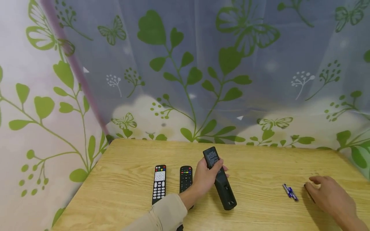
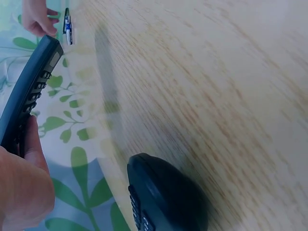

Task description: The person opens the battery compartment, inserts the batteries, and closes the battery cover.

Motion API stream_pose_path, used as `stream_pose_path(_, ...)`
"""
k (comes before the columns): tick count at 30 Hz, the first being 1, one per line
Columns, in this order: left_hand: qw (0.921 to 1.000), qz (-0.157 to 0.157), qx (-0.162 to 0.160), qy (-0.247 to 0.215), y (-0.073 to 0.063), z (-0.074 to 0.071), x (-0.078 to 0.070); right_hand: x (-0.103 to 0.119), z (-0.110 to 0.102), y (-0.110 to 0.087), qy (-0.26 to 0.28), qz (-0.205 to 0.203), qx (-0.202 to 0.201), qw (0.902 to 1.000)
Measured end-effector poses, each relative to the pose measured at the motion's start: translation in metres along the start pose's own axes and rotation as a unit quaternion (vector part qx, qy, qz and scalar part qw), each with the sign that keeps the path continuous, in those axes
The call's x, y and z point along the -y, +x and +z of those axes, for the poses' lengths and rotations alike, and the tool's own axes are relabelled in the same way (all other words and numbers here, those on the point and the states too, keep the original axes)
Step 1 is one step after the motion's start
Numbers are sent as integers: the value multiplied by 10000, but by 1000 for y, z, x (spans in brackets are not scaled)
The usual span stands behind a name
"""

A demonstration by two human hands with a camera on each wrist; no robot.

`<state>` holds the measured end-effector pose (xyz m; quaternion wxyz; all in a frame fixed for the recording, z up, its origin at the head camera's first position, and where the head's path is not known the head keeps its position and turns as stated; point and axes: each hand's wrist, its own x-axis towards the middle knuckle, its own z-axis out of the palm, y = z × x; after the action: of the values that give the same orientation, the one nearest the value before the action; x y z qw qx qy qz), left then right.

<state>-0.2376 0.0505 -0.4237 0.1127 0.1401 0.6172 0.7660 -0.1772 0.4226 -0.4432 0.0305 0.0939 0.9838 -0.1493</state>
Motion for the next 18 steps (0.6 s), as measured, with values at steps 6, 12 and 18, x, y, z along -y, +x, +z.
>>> stream_pose_path(6, 10000, -35, -2, -38, 1, 0, 3, 18, -2, -2, 544, -458, 24, 9975)
stream_pose_path(12, 10000, 27, 22, 8, 1, 2, 2, 35, -5, -2, 696, -643, 437, 9945)
stream_pose_path(18, 10000, 72, 56, -37, 1, 3, 2, 46, -2, 0, 510, -647, 758, 9937)
